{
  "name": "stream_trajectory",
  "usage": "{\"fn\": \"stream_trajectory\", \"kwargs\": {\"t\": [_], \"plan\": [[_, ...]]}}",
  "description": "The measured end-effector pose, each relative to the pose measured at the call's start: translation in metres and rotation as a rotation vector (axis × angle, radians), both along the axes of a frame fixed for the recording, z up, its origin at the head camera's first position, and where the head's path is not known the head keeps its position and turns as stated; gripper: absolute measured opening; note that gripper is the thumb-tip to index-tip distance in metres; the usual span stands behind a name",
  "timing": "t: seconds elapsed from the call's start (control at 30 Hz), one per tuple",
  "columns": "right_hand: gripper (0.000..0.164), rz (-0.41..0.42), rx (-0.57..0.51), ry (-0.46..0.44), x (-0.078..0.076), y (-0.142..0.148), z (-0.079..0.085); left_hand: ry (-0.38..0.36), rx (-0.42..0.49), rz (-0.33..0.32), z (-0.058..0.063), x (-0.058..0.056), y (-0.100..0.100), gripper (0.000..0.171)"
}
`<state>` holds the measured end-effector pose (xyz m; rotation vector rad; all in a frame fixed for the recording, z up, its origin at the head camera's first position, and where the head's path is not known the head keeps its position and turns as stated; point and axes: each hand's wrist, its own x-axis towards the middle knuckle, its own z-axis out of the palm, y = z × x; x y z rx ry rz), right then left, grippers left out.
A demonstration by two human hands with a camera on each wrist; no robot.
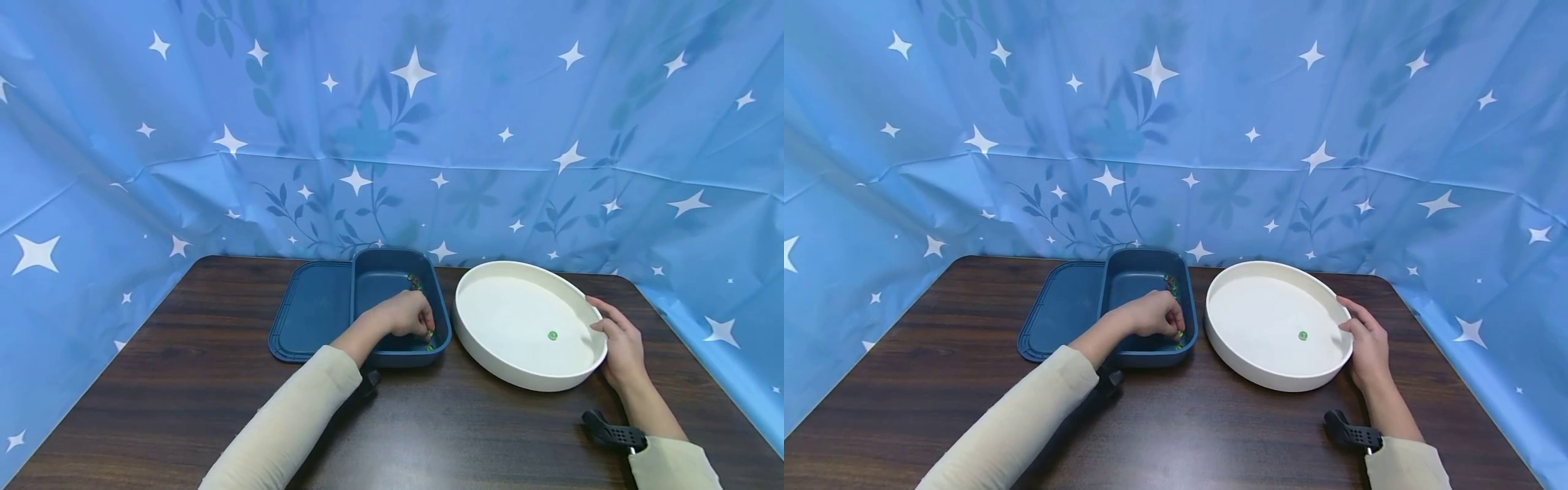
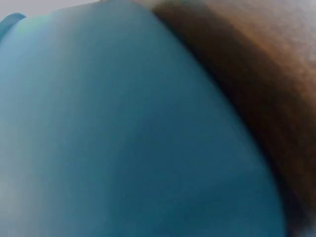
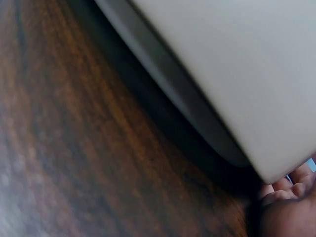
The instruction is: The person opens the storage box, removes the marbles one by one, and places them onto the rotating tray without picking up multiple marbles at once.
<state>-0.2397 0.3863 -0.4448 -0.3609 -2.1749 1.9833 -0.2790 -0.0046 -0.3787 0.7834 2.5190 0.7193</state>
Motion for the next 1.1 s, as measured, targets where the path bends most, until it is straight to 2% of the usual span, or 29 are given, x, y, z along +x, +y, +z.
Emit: {"fn": "stream_trajectory", "kwargs": {"t": [0.33,0.53,0.77,0.97,1.1], "plan": [[0.057,-0.009,0.000,-0.006,0.000,0.000,0.000,0.064,0.144,0.020,0.025,-0.003,-0.003,0.005],[0.057,-0.013,0.004,-0.003,0.000,0.000,0.000,0.098,0.206,0.034,0.037,-0.003,0.004,0.007],[0.057,-0.021,0.016,-0.003,0.000,0.001,0.001,0.111,0.252,0.043,0.043,0.000,0.033,0.008],[0.057,-0.001,0.018,-0.027,0.002,0.001,-0.002,0.119,0.209,0.005,0.047,0.005,0.065,0.008],[0.057,-0.002,0.031,-0.032,0.001,-0.002,-0.001,0.127,0.204,0.013,0.047,0.006,0.083,0.006]]}}
